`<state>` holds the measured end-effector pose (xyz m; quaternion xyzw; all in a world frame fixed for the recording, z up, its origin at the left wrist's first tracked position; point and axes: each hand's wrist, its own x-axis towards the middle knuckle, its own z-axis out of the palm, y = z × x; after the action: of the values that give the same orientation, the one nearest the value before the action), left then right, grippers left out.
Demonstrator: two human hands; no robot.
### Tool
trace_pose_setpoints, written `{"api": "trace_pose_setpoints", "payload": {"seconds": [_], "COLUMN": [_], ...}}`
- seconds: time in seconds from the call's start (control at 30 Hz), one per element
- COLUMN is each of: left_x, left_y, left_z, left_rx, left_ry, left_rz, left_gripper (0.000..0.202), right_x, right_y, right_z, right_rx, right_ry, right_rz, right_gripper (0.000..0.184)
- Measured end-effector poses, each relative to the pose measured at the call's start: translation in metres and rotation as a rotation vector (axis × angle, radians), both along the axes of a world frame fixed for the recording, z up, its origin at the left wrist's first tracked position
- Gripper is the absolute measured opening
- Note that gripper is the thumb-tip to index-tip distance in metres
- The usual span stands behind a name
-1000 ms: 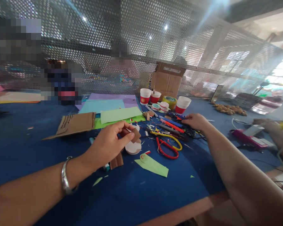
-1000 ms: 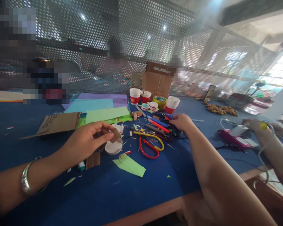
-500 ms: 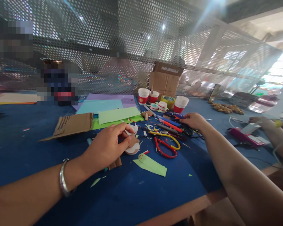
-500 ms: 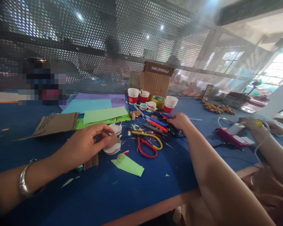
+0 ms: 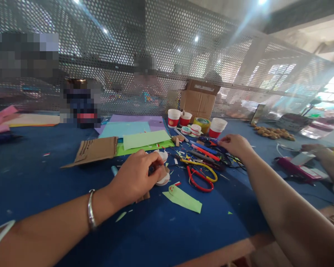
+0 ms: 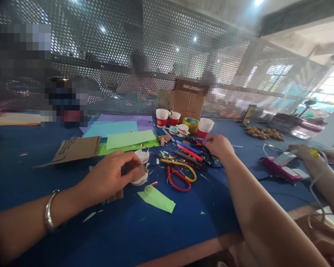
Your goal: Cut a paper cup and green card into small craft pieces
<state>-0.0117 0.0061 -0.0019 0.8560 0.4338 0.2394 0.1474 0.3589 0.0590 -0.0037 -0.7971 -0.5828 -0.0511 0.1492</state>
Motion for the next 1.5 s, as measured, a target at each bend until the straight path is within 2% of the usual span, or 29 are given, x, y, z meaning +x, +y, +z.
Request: {"api": "trace_pose_setpoints", "payload": {"seconds": [0.13,0.3,0.47,0.6,0.83,0.97,1.03,1.1,1.2,1.3,1.4,1.5], "left_x": [-0.001,-0.001,-0.001,-0.001,-0.002,-0.003,-0.001,0.002,0.009,0.014,0.015,0.013], "left_y": [0.002,0.003,0.004,0.004,0.005,0.005,0.007,0.009,0.010,0.008,0.006,0.007], "left_z": [-0.003,-0.003,-0.003,-0.004,-0.004,-0.003,-0.002,-0.001,0.000,0.003,0.006,0.008], "left_rx": [-0.011,-0.008,0.045,0.053,0.077,0.094,0.012,-0.169,-0.528,-0.785,-0.839,-0.831], "left_ry": [-0.010,-0.006,-0.039,-0.055,-0.069,-0.185,-0.323,-0.548,-0.944,-1.171,-1.263,-1.297], "left_rz": [-0.016,-0.048,-0.059,-0.060,-0.071,-0.041,0.010,0.066,0.127,0.113,0.073,0.098], "left_gripper": [0.013,0.011,0.008,0.007,0.004,0.006,0.012,0.023,0.040,0.041,0.030,0.024], "right_x": [-0.013,-0.033,-0.045,-0.053,-0.059,-0.070,-0.084,-0.103,-0.136,-0.163,-0.181,-0.187], "right_y": [0.012,0.049,0.078,0.088,0.090,0.079,0.066,0.047,0.010,-0.023,-0.043,-0.050], "right_z": [0.010,0.010,0.002,-0.004,-0.007,0.001,0.006,0.012,0.019,0.023,0.022,0.021], "right_rx": [0.091,0.124,0.131,0.134,0.173,0.249,0.286,0.319,0.369,0.455,0.429,0.372], "right_ry": [0.008,0.027,0.049,0.063,0.102,0.162,0.203,0.252,0.313,0.350,0.337,0.372], "right_rz": [0.068,0.171,0.156,0.134,0.145,0.205,0.294,0.401,0.558,0.766,0.842,0.854], "right_gripper": [0.025,0.025,0.046,0.057,0.047,0.046,0.044,0.043,0.044,0.039,0.041,0.044]}}
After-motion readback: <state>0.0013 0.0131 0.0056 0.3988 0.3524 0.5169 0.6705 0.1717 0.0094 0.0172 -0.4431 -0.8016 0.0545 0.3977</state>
